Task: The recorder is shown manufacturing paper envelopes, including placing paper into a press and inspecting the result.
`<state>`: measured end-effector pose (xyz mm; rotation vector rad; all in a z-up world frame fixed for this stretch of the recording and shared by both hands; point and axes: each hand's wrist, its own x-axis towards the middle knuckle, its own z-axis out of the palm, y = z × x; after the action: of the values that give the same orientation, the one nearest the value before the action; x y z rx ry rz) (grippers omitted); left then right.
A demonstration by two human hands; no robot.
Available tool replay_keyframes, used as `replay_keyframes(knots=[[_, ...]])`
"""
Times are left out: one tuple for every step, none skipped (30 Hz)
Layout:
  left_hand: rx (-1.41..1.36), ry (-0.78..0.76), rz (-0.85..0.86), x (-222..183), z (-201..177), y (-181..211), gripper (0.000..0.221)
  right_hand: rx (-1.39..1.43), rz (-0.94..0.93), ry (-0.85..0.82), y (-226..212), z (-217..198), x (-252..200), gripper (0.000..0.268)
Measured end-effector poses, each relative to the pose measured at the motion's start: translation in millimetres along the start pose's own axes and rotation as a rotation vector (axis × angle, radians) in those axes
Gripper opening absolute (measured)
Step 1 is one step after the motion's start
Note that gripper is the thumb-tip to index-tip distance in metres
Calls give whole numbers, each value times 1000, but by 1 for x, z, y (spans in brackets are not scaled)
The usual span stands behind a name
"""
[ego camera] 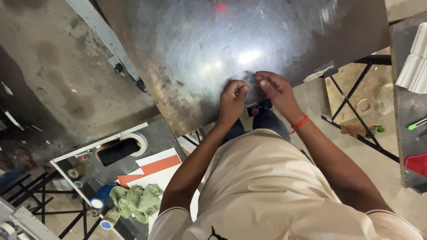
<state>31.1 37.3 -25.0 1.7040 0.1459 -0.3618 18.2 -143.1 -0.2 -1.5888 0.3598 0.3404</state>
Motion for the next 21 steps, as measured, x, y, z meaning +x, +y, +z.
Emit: replay_keyframes(knots=[[-1, -1, -9, 2, -3, 0, 3, 0, 10, -1, 1, -1, 5, 32], [59, -1, 74, 5, -6, -1, 3, -30, -39, -66, 2, -2, 10, 32], [118, -3, 158, 6, -9, -1, 4, -59, -88, -131, 3, -3, 15, 34], [117, -5, 149, 6, -10, -1, 4, -58, -79, -132, 3, -3, 15, 34], [113, -24, 131, 8, -12, -1, 5, -60, -83, -165, 1, -2, 18, 31], [108, -43, 112, 11, -14, -1, 5, -61, -88, -198, 0, -1, 21, 28], [107, -41, 106, 13, -13, -6, 5, -61, -83, -201, -4, 1, 22, 28], [94, -67, 54, 15, -13, -11, 6, -201, -102, -128, -7, 3, 23, 17], [79, -92, 0, 16, -12, -16, 8, -342, -120, -56, -11, 4, 24, 6], [76, -90, -8, 19, -12, -18, 8, -345, -113, -61, -9, 5, 27, 6], [82, -74, -43, 23, -12, -21, 14, -359, -155, -18, -8, 5, 30, 4], [88, -58, -79, 26, -12, -25, 21, -373, -198, 25, -5, 6, 33, 6], [86, -53, -90, 35, -13, -36, 21, -375, -190, 15, 6, 4, 39, 6], [107, -12, -14, 44, -15, -47, 18, -323, -216, 45, 18, 1, 45, 4], [131, 25, 61, 52, -16, -59, 15, -269, -241, 78, 31, -1, 50, 6], [131, 27, 49, 71, -20, -69, 15, -268, -231, 72, 30, -2, 56, 6], [147, 29, 78, 89, -22, -79, 14, -243, -238, 58, 30, -3, 61, 11], [163, 31, 106, 108, -25, -90, 15, -218, -246, 45, 29, -4, 67, 22], [160, 30, 96, 124, -29, -83, 15, -220, -235, 42, 30, -4, 70, 22], [221, 48, 258, 140, -34, -76, 14, -152, -230, 22, 30, -3, 74, 28], [281, 68, 426, 159, -38, -69, 16, -87, -230, 1, 30, -3, 79, 34]])
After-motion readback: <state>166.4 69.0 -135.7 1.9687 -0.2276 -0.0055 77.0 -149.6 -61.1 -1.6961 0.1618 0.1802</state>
